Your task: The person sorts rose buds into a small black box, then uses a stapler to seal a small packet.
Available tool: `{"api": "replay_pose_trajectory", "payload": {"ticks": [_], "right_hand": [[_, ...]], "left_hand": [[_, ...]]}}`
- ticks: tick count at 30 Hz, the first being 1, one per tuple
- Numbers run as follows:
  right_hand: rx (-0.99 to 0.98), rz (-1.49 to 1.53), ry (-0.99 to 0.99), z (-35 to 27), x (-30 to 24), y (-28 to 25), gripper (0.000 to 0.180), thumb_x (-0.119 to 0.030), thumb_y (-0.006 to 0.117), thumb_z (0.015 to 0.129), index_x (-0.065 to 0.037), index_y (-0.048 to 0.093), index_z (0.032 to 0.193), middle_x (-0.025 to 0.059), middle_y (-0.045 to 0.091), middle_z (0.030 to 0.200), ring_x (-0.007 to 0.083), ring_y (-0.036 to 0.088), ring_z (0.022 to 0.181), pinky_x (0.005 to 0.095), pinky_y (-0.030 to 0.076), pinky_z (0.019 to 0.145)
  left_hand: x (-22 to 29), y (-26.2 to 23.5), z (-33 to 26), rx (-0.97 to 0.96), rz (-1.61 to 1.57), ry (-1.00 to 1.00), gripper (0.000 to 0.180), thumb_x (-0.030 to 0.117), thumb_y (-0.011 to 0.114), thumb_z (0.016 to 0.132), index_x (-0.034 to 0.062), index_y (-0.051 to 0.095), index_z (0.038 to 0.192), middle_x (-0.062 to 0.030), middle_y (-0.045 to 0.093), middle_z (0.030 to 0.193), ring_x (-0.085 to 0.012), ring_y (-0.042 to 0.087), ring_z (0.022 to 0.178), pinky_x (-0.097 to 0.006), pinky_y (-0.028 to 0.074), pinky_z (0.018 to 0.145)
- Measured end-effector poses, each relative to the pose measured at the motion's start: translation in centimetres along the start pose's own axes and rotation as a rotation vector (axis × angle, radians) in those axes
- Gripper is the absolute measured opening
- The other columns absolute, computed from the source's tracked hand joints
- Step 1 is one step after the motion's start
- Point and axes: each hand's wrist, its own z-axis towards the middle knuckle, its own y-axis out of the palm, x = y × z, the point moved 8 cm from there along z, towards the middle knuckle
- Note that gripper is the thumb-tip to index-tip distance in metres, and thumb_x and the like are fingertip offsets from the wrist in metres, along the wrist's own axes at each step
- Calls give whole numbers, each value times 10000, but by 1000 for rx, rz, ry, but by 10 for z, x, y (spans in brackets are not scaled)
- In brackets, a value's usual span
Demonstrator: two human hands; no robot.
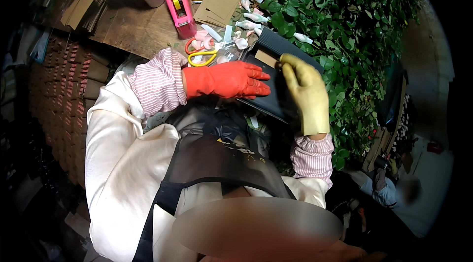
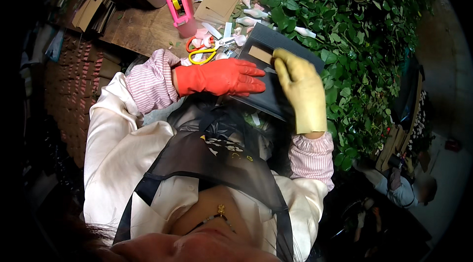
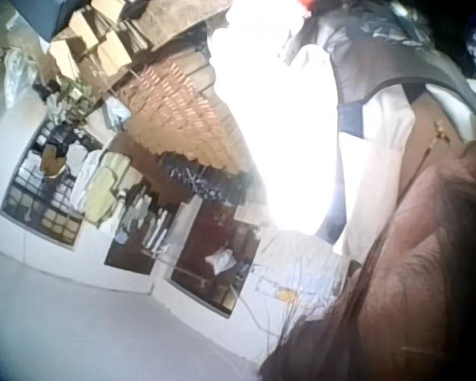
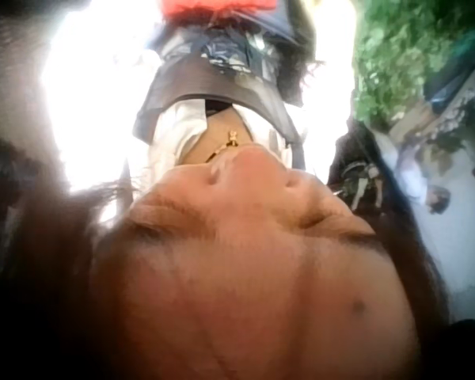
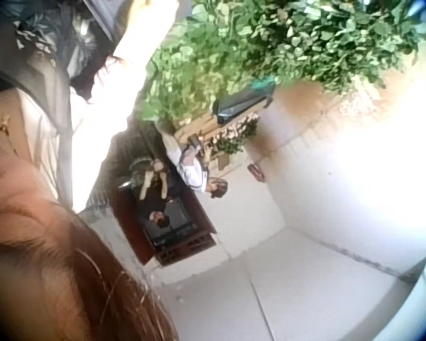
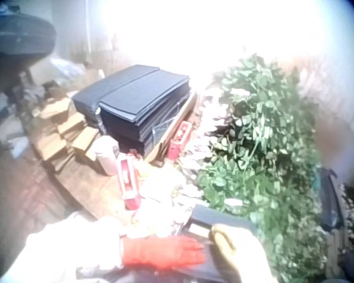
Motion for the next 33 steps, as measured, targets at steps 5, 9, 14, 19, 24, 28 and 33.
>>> {"api": "replay_pose_trajectory", "payload": {"ticks": [5, 9, 14, 19, 24, 28, 33], "right_hand": [[24, -121, -121, 53, -9, -19, 597, -256, 824, 926, -48, 616, 1445, 243, 720, 1281, 414, 683, 1199, 453, 543, 1028], [-132, -126, -190, 32, -7, 3, 387, -167, 793, 914, -122, 739, 1294, 184, 769, 1026, 390, 736, 953, 452, 594, 840], [-201, -687, -255, -17, -14, 45, 245, -116, 654, 955, -199, 756, 1163, 71, 771, 889, 299, 764, 794, 440, 615, 659], [-433, -847, -92, -17, -14, 68, 274, -147, 616, 991, -193, 721, 1240, 70, 789, 1092, 279, 784, 887, 440, 621, 684], [-482, -873, -64, -38, -26, 71, 423, -118, 571, 998, -91, 662, 1411, 111, 728, 1370, 247, 768, 1079, 392, 643, 784], [-425, -879, -67, -54, -25, 77, 608, -36, 562, 996, -158, 517, 1590, 105, 604, 1553, 255, 711, 1217, 358, 642, 899], [-437, -849, -82, -66, 0, 84, 679, 0, 547, 974, -102, 428, 1635, 137, 545, 1607, 268, 665, 1287, 345, 627, 953]], "left_hand": [[-3, 6, 2, 28, 29, 0, 471, 253, 718, 1000, 110, 641, 1443, -71, 674, 1453, -355, 597, 1397, -525, 483, 1175], [-10, 12, -2, 82, -23, -80, 446, 246, 720, 998, 125, 661, 1423, -62, 667, 1474, -370, 629, 1344, -531, 521, 1111], [-7, 10, 1, -87, -120, -242, 394, 286, 681, 1022, 149, 691, 1392, -71, 680, 1453, -360, 672, 1258, -500, 572, 959], [1, 10, -6, 7, 69, -112, 382, 257, 633, 1032, 171, 665, 1403, -71, 706, 1368, -309, 683, 1210, -451, 543, 879], [15, -16, -58, 362, 267, -334, 445, 218, 733, 933, 125, 654, 1361, -66, 688, 1174, -308, 664, 1071, -445, 517, 906], [-5, 8, -122, 436, 288, -929, 741, 270, 878, 814, 78, 567, 1459, -132, 633, 1270, -329, 623, 1147, -437, 501, 962], [-41, 48, -125, -2, 347, -1171, 1097, 374, 927, 739, 60, 368, 1629, -182, 579, 1377, -361, 586, 1237, -470, 528, 967]]}}
